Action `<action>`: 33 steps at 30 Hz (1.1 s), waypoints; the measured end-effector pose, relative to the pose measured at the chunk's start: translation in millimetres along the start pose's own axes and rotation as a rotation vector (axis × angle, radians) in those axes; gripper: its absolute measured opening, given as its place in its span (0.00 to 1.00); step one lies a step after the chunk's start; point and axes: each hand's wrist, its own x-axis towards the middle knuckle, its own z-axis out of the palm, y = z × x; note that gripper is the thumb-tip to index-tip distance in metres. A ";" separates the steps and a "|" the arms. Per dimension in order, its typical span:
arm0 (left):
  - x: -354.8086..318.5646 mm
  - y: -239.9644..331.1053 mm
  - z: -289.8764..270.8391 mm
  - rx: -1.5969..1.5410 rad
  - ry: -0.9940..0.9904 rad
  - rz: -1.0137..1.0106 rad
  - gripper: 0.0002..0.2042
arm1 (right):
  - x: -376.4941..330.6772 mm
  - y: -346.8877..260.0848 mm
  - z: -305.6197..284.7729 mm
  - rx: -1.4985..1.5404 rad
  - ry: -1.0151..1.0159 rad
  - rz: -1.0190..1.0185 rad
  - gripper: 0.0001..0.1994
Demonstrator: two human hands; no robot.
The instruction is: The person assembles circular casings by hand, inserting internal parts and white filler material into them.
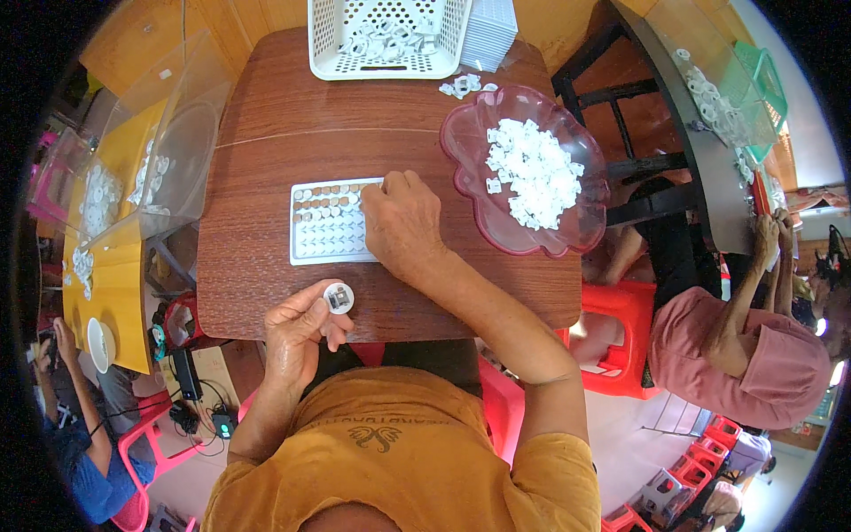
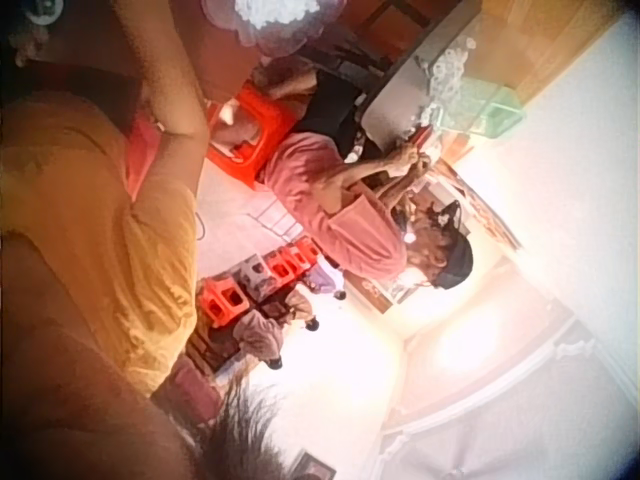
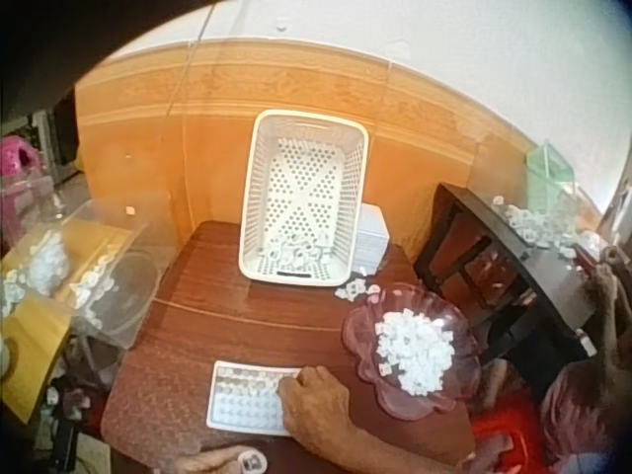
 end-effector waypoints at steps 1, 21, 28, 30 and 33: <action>0.3 -0.1 -0.2 -0.002 0.000 -0.007 0.15 | -0.1 -0.7 -2.0 0.049 -0.028 0.026 0.05; 3.3 2.1 -3.8 -0.046 0.032 -0.067 0.15 | -2.0 -2.7 5.7 0.090 -0.015 0.015 0.05; 6.3 1.5 -6.4 -0.107 0.003 -0.094 0.16 | -29.3 -28.1 -19.7 0.410 -0.044 0.060 0.05; 5.3 2.9 -4.3 -0.102 0.000 -0.095 0.15 | -41.0 -36.4 -24.3 0.445 -0.042 0.049 0.05; 2.7 4.8 1.9 -0.063 0.008 -0.080 0.15 | -51.8 -44.1 -27.7 0.488 -0.008 0.007 0.07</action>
